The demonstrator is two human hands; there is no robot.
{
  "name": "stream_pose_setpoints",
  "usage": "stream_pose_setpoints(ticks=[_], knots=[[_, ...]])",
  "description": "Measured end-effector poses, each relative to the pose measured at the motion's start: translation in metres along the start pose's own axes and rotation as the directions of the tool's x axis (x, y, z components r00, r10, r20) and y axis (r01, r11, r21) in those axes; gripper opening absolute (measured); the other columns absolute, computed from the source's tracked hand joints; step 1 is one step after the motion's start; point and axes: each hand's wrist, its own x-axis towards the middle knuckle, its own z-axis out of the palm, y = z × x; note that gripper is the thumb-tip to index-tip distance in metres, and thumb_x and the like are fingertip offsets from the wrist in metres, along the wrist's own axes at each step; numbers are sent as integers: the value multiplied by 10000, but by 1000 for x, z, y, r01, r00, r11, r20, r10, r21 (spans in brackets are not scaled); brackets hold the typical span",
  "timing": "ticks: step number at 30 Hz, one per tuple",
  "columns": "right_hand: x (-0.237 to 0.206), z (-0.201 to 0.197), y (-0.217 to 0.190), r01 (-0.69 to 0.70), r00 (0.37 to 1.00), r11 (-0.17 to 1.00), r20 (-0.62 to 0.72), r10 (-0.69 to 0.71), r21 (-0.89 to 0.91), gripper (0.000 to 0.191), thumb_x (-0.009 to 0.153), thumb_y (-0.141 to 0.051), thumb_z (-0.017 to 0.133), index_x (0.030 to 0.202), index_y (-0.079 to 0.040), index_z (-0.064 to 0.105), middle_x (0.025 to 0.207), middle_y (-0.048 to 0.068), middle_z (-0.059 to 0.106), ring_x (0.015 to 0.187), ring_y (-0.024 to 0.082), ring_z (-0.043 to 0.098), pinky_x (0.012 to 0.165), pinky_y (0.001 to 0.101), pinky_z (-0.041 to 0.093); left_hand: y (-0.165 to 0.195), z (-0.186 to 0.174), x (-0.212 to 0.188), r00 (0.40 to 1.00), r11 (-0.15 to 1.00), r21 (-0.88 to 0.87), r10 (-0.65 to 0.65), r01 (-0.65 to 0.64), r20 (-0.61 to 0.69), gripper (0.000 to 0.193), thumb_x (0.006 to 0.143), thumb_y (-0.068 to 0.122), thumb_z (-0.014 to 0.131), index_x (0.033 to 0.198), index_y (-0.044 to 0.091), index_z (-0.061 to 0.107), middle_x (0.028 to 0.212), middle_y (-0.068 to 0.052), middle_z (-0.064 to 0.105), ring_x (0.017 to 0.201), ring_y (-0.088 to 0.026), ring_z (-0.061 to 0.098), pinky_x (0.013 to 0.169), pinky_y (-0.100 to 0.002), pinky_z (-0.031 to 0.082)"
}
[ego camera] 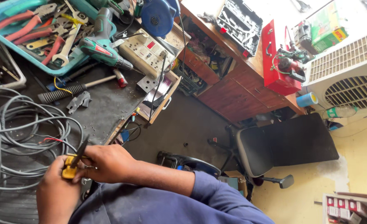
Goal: The person uses a hammer to tap a small metal rod held in a bench vise, then removes it and inspects it. They then use pliers to adjust the rod and later use a handheld angle grinder to sharpen the rod, producing sparks. The person handles the rod and tools throughout the process.
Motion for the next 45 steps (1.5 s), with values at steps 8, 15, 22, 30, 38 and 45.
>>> stream_pose_setpoints(ticks=[8,15,22,30,38,45], knots=[[-27,13,-31,-203,978,974,76,196,102,460,796,-478,795,1100,-142,718,782,-12,621,695,194,668,648,344,539,-11,-24,-19,984,961,214,165,-176,68,352,805,173,736,1140,174,627,1112,-49,699,961,-385,692,763,-503,549],[-38,53,-29,-252,967,961,61,246,113,462,820,-471,834,1071,-108,696,725,26,585,666,213,639,654,355,529,-27,-35,-30,986,957,241,146,-161,82,383,766,180,740,1130,172,622,1116,-37,703,936,-383,699,743,-499,552],[-46,85,-19,-126,989,991,-72,129,44,337,820,-386,817,1000,-144,665,722,28,574,677,268,639,624,392,513,-48,-28,-42,997,985,155,62,-70,54,302,826,228,758,1111,184,668,1051,-61,722,953,-379,691,750,-502,529],[-54,95,-19,-66,993,998,-97,64,-14,301,851,-357,794,1075,-192,678,723,1,591,677,256,673,640,398,521,-58,-21,-59,978,986,56,166,-160,-130,347,833,211,776,1165,163,686,1144,-51,711,993,-373,681,796,-484,524],[-55,85,-23,-60,989,992,-141,44,-110,297,847,-407,772,1056,-216,684,795,-29,641,739,243,693,620,386,525,-53,-20,-66,965,981,43,192,-187,-177,349,865,179,809,1183,133,671,1153,-57,693,1056,-362,676,815,-477,516],[-39,90,-17,-104,946,985,-320,54,-139,504,733,-486,894,686,-104,568,629,106,616,589,333,622,543,415,498,-51,-2,-45,908,901,-389,10,-190,-420,334,1053,141,732,1215,-23,489,1131,-200,575,979,-294,609,738,-390,598]])
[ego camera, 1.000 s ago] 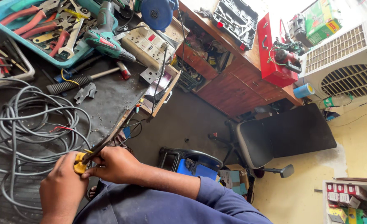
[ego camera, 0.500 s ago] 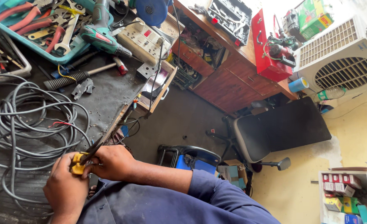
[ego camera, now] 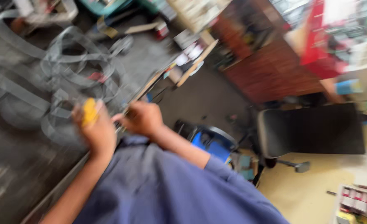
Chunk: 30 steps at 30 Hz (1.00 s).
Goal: The person uses a hammer to tap a small metal rod held in a bench vise, then removes it and inspects it. They then use pliers to adjust the rod and later use a handheld angle grinder to sharpen the rod, producing sparks. The person handles the rod and tools throughout the process.
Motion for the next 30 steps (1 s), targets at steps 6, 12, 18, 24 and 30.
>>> stream_pose_setpoints(ticks=[6,12,18,24,30], knots=[[15,-14,-23,-161,980,983,134,148,92,541,768,-379,913,727,-32,500,597,99,523,536,276,491,517,373,463,-3,-4,28,972,983,-139,-87,119,220,189,1051,149,673,1169,27,591,952,-35,654,815,-123,644,670,-296,570],[27,-18,-19,-368,911,741,378,166,562,334,952,-193,701,1167,-52,486,848,28,580,713,102,531,637,284,481,-7,-10,52,853,843,-341,-231,416,469,288,1005,184,673,1269,73,639,1019,30,706,850,-57,659,728,-255,563],[39,-28,1,-482,841,519,538,49,706,216,1082,-123,514,1268,-11,506,891,67,588,694,88,532,627,245,468,-5,-24,67,774,832,-336,-163,440,611,234,1016,200,712,1195,50,717,883,25,641,751,-44,565,661,-220,470],[54,-37,10,-446,864,599,495,94,665,217,1086,-124,515,1230,23,585,902,18,570,643,67,508,549,229,438,12,-10,73,819,808,-445,-79,387,569,195,1007,181,715,1130,29,709,940,18,705,835,-56,635,746,-231,522],[73,-46,34,-510,850,323,524,49,797,259,1100,-215,515,1244,-7,568,850,-18,509,658,25,373,566,192,284,36,8,85,917,994,-9,104,-109,385,286,978,105,717,1237,25,629,1168,-123,688,1060,-302,697,886,-372,549]])
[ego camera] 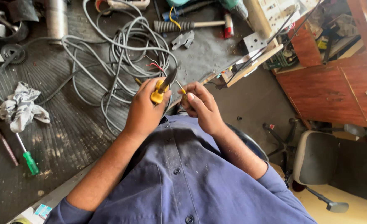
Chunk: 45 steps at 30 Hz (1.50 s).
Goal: The person uses a hammer to tap a small metal rod held in a bench vise, then removes it and inspects it. They then use pliers to adjust the rod and later use a handheld angle grinder to sharpen the rod, producing sparks. The person handles the rod and tools throughout the process.
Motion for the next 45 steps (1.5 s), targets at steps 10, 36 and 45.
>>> stream_pose_setpoints(ticks=[10,36,45], knots=[[25,-44,-44,223,974,814,83,-212,-536,267,1064,-255,531,1117,-15,635,820,7,576,728,89,535,679,268,467,33,27,38,990,868,484,139,-106,-33,439,737,-2,722,1152,68,598,1119,-96,654,1000,-353,678,785,-450,547],[116,-227,-1,301,926,889,-119,-359,-346,275,1068,-203,422,872,-48,536,813,-3,478,761,58,411,633,272,341,20,215,98,993,542,838,60,54,-102,71,895,98,610,933,94,550,905,-92,630,764,-267,704,605,-385,575],[137,-262,-22,-279,958,946,-112,262,-168,503,1075,-431,327,931,-47,618,664,21,475,518,106,398,494,282,352,-1,226,117,945,822,466,-283,327,-163,392,871,258,787,1140,64,579,1034,-171,693,931,-423,687,763,-522,538]])
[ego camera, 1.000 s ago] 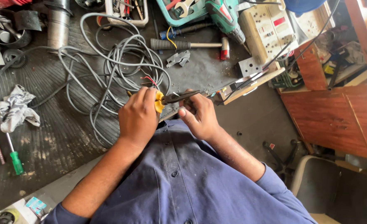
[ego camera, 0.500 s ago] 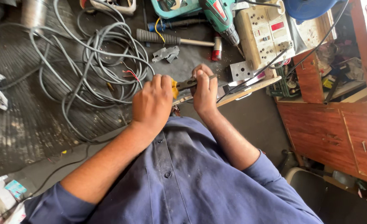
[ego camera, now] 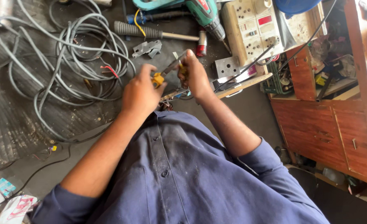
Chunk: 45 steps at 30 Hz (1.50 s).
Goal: The person uses a hammer to tap a small metal rod held in a bench vise, then removes it and inspects it. They then use pliers to adjust the rod and later use a handheld angle grinder to sharpen the rod, producing sparks. The person handles the rod and tools throughout the process.
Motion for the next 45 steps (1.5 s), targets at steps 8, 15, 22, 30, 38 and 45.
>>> stream_pose_setpoints(ticks=[8,15,22,30,38,45], knots=[[-29,-36,-24,53,986,991,151,-71,119,450,899,-22,431,1332,19,549,993,44,595,804,127,585,736,284,528,35,-37,4,931,943,-80,302,-323,-207,375,864,73,739,1205,21,593,1271,-210,633,1165,-414,616,965,-474,523],[-49,-39,-39,164,963,986,219,-155,-24,513,984,-2,608,1474,-32,462,1169,61,666,945,94,651,820,265,579,126,-143,-31,298,336,207,934,-919,-196,144,907,171,611,1018,85,642,913,-42,667,774,-199,661,640,-363,535],[-38,-14,-40,278,947,942,221,-235,-188,383,1008,-43,647,1383,-34,571,1147,43,728,863,75,640,743,245,562,175,-189,-60,317,316,-104,948,-943,11,134,1015,124,659,1067,2,677,802,1,576,677,-154,604,551,-323,474],[-34,-8,-37,278,913,960,320,-251,-41,385,1071,-72,565,1450,-19,524,1182,87,711,883,98,645,756,275,573,160,-185,-74,360,358,-82,933,-930,-15,142,1008,123,667,1072,-3,678,901,-28,628,700,-151,618,586,-299,486],[-44,6,-56,269,867,962,420,-267,56,416,1121,-159,483,1506,-2,462,1238,168,677,936,168,666,855,342,576,129,-180,-78,466,466,-68,846,-882,-257,150,1002,122,676,1078,-7,680,999,-57,679,722,-149,632,622,-276,499],[-63,10,-48,225,860,966,440,-259,131,261,1069,-121,554,1265,-68,390,1240,157,679,955,147,675,880,329,581,81,-114,-44,957,881,-393,184,-262,-225,159,996,122,684,1083,-11,681,1085,-82,724,742,-146,645,654,-255,510]])
